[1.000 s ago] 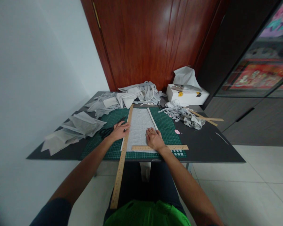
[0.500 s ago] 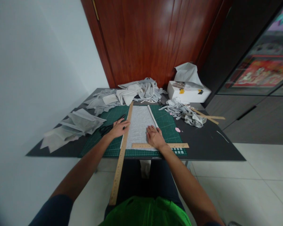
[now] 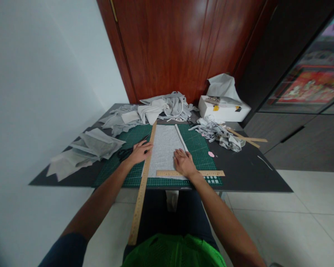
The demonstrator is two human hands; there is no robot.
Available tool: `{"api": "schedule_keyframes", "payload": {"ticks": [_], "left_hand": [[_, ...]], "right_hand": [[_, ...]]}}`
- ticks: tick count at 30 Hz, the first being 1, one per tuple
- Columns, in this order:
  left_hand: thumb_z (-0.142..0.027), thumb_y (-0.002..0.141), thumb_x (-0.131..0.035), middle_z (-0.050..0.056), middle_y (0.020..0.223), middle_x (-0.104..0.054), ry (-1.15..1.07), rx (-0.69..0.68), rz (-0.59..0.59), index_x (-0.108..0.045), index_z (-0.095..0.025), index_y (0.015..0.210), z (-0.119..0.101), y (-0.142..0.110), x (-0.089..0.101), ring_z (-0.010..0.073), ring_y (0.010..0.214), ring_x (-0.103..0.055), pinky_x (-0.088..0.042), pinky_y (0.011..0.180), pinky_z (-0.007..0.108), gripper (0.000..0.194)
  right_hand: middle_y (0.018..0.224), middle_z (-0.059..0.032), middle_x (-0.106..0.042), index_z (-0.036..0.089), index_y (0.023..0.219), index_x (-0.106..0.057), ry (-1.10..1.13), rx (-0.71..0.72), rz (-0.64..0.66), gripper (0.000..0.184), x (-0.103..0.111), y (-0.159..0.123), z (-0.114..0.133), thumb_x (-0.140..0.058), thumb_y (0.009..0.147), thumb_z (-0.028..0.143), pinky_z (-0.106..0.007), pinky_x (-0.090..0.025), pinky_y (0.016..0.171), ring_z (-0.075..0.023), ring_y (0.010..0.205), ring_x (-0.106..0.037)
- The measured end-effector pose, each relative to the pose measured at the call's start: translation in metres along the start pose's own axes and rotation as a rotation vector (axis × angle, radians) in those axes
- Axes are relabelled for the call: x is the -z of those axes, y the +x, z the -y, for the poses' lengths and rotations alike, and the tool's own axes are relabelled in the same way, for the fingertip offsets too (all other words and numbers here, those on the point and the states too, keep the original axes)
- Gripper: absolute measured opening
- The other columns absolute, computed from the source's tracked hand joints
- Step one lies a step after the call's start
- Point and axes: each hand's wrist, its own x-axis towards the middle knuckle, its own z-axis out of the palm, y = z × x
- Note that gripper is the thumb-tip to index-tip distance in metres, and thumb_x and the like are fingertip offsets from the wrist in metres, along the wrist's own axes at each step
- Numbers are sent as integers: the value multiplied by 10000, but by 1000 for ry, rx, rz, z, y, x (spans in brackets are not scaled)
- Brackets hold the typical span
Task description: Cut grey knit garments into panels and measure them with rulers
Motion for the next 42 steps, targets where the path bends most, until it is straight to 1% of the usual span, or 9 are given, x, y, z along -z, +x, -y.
{"api": "schedule_keyframes", "payload": {"ticks": [12,21,30,42], "left_hand": [[-328,1002,-542,14,1588,-590,2,-7,-45,-707,-345,1396,-2,-2,-5,334,1546,-399,-292,1228,596,427],[-330,997,-537,35,1597,-579,4,-8,-59,-709,-307,1392,-3,-2,-8,334,1535,-412,-290,1225,595,432],[-319,1003,-515,26,1582,-596,17,-27,-82,-711,-322,1376,-5,-3,-10,322,1529,-422,-289,1218,588,421],[-344,1028,-469,11,1609,-567,23,-44,-49,-667,-336,1415,-12,-7,-7,337,1543,-388,-262,1230,627,435]], "right_hand": [[1594,-158,-561,159,1488,-611,4,0,-16,488,0,-2,-2,-378,1079,291,-531,-278,1248,-287,1534,-455],[1611,-155,-544,154,1498,-595,-14,-1,11,491,0,-1,-5,-367,1088,299,-527,-275,1247,-288,1543,-442],[1597,-157,-560,166,1490,-601,-4,8,-11,493,-3,-2,-8,-358,1087,315,-527,-287,1238,-288,1534,-450],[1581,-150,-579,172,1484,-614,0,28,-35,499,-2,-5,-7,-350,1086,316,-513,-291,1235,-283,1524,-462]]}}
